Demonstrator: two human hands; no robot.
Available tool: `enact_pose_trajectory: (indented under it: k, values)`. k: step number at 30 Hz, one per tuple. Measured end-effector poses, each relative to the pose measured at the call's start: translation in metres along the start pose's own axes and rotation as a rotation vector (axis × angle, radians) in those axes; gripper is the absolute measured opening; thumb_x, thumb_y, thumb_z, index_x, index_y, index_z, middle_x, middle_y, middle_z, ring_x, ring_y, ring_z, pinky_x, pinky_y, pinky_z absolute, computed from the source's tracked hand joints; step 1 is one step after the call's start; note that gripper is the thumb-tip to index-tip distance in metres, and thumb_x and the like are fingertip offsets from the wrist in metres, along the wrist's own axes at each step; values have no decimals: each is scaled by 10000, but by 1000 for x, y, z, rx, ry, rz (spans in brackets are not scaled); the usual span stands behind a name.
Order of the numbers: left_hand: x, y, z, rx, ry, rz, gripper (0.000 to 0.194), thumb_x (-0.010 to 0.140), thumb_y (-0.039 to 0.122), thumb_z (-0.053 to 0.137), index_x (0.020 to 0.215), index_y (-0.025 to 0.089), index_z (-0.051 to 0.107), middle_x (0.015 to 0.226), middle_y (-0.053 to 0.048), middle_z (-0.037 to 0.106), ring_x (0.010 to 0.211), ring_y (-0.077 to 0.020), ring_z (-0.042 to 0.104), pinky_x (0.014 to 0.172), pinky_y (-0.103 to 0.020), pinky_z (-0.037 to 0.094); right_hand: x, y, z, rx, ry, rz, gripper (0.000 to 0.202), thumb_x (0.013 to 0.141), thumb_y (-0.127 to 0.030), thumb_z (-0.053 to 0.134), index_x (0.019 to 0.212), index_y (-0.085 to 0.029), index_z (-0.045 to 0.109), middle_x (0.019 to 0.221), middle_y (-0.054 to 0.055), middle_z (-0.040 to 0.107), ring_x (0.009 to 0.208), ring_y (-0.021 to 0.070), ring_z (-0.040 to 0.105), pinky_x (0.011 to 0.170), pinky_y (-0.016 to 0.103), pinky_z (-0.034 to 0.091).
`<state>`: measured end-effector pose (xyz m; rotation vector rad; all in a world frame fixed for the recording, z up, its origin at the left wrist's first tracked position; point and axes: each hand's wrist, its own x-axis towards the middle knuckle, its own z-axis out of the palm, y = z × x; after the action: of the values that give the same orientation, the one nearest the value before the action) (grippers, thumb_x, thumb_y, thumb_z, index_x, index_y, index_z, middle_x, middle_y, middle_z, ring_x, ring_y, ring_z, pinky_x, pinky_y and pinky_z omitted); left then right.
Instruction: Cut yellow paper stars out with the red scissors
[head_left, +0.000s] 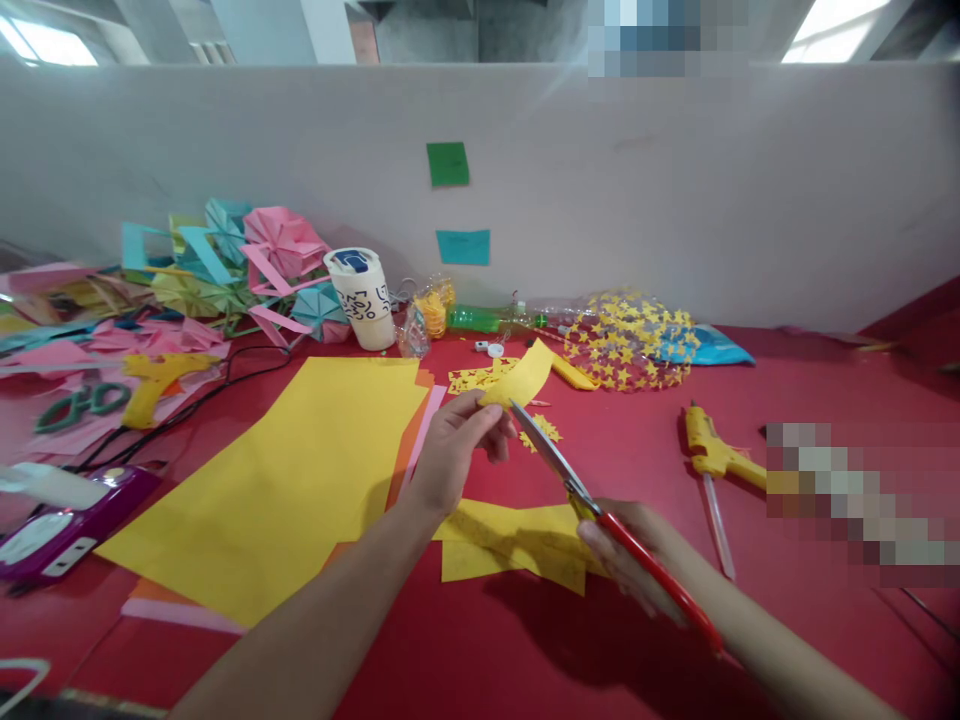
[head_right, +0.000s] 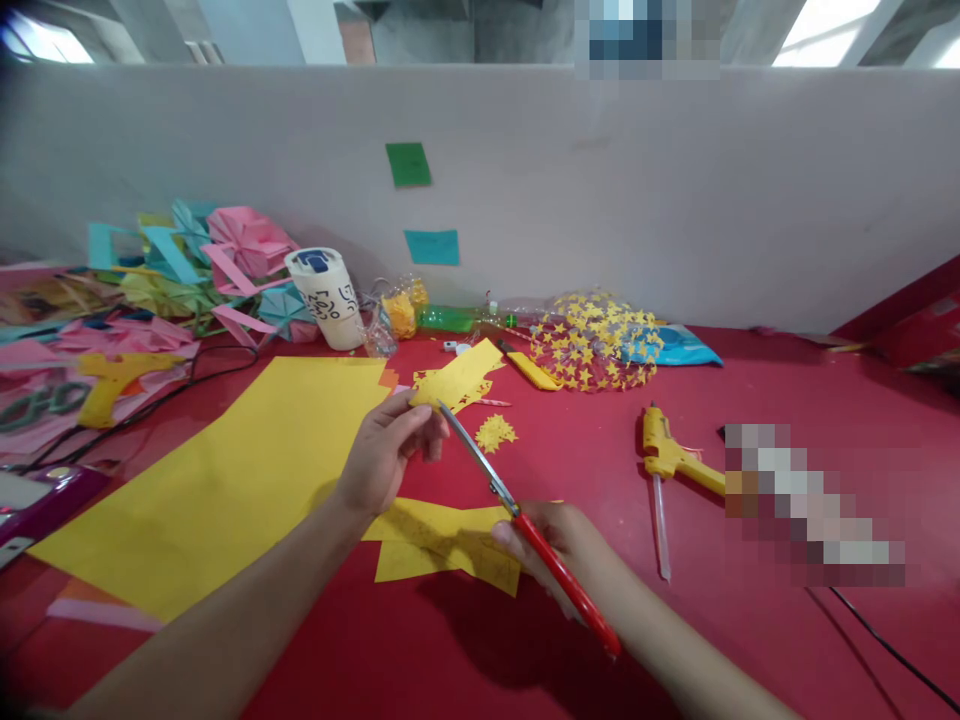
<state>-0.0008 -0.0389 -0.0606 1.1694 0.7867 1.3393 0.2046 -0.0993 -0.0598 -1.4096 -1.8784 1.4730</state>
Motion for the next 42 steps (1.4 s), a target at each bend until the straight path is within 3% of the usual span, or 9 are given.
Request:
enact_pose_trajectory:
  k: [5,14,20,31,42]
  values:
    - [-2,1,-1,184,62,98,189,850,278,528,731,144,591,657,-3,593,498,-74,528,478,-211,425,0,-1,3,41,26,77,510,795,-671,447,594,-215,336,425,-89,332,313,48,309,310,162,218]
    - [1,1,-3,15,-13,38,142,848,205,508,721,154,549,606,23,578,478,-70,525,468,-196,426,1,3,1,55,-32,65,479,809,-625,482,608,-206,362,402,-92,347,309,39,288,310,149,217]
    - [2,1,-5,-23,-50,-14,146,828,181,502,691,151,542,583,27,575,443,-64,520,436,-184,404,-3,10,-2,26,-76,65,503,836,-663,374,638,-201,372,460,-73,389,322,51,360,308,148,270]
    - [4,3,-11,-66,-74,-103,125,773,190,549,655,150,555,534,33,568,407,-63,494,385,-174,385,-8,-10,-8,13,-103,110,490,806,-636,444,592,-196,429,437,-49,414,325,68,378,325,181,283]
    - [5,2,-11,-46,-82,-73,96,773,196,560,700,144,591,546,29,562,415,-59,486,384,-172,394,-2,15,-5,55,-84,128,533,812,-688,396,615,-192,391,463,-63,416,315,43,374,305,149,294]
